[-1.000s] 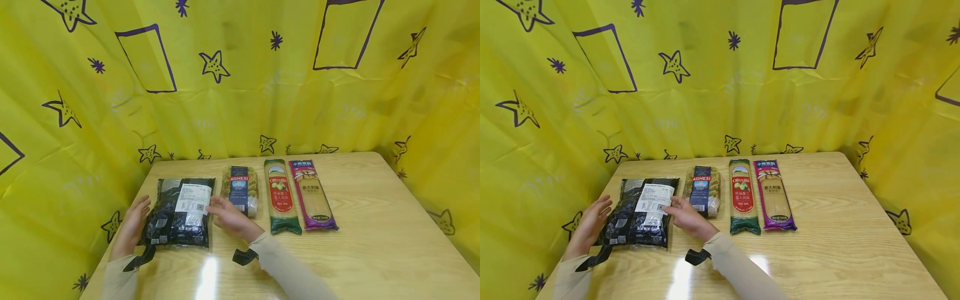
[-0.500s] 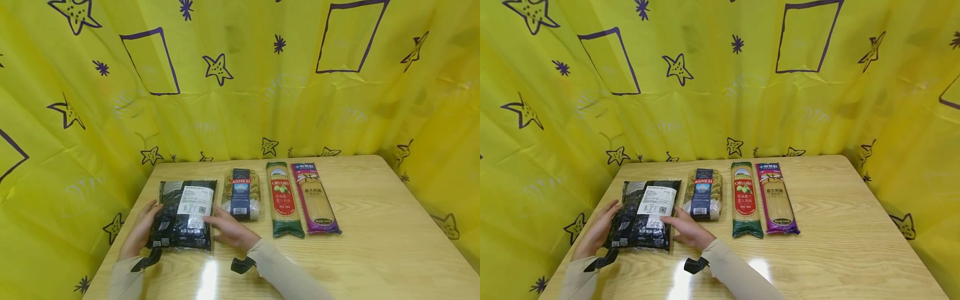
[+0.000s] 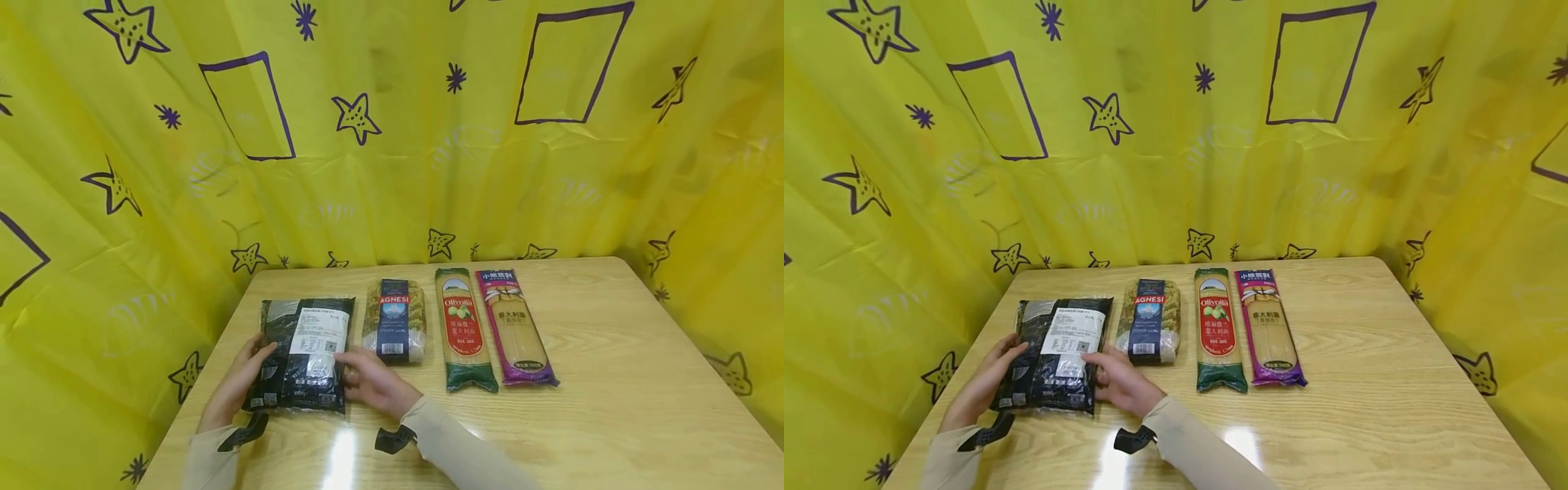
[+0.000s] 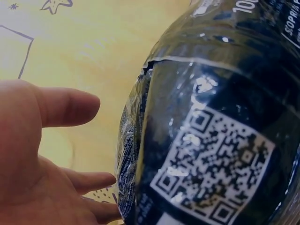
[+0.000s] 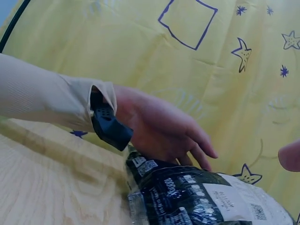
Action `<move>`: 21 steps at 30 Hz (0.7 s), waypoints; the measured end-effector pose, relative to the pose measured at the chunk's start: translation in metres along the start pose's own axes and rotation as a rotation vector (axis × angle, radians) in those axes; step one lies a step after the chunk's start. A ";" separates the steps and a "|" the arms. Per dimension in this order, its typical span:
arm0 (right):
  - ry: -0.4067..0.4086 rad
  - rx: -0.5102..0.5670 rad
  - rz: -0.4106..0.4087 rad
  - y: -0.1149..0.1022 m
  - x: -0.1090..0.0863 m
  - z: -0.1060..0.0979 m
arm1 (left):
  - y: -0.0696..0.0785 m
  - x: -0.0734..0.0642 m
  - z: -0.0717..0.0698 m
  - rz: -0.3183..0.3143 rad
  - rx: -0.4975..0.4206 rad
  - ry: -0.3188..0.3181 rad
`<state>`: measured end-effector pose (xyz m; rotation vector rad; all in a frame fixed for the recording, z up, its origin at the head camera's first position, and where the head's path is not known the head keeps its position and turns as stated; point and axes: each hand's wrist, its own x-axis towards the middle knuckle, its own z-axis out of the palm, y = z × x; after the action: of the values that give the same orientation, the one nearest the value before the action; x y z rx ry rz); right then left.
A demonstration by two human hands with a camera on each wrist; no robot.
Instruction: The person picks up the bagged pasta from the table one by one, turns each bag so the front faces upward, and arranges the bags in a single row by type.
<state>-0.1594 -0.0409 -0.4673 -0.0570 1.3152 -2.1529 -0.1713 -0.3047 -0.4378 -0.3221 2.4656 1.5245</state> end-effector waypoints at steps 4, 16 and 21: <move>-0.005 -0.003 -0.008 0.002 0.002 0.000 | -0.001 -0.003 0.002 0.001 0.012 -0.001; 0.026 -0.041 0.004 0.006 0.004 -0.001 | -0.008 -0.013 0.008 -0.019 0.054 0.020; 0.034 -0.066 0.028 0.010 0.007 -0.002 | -0.008 -0.018 0.008 -0.017 0.061 0.015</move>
<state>-0.1608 -0.0460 -0.4780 -0.0282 1.3982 -2.0961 -0.1510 -0.2995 -0.4425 -0.3440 2.5090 1.4420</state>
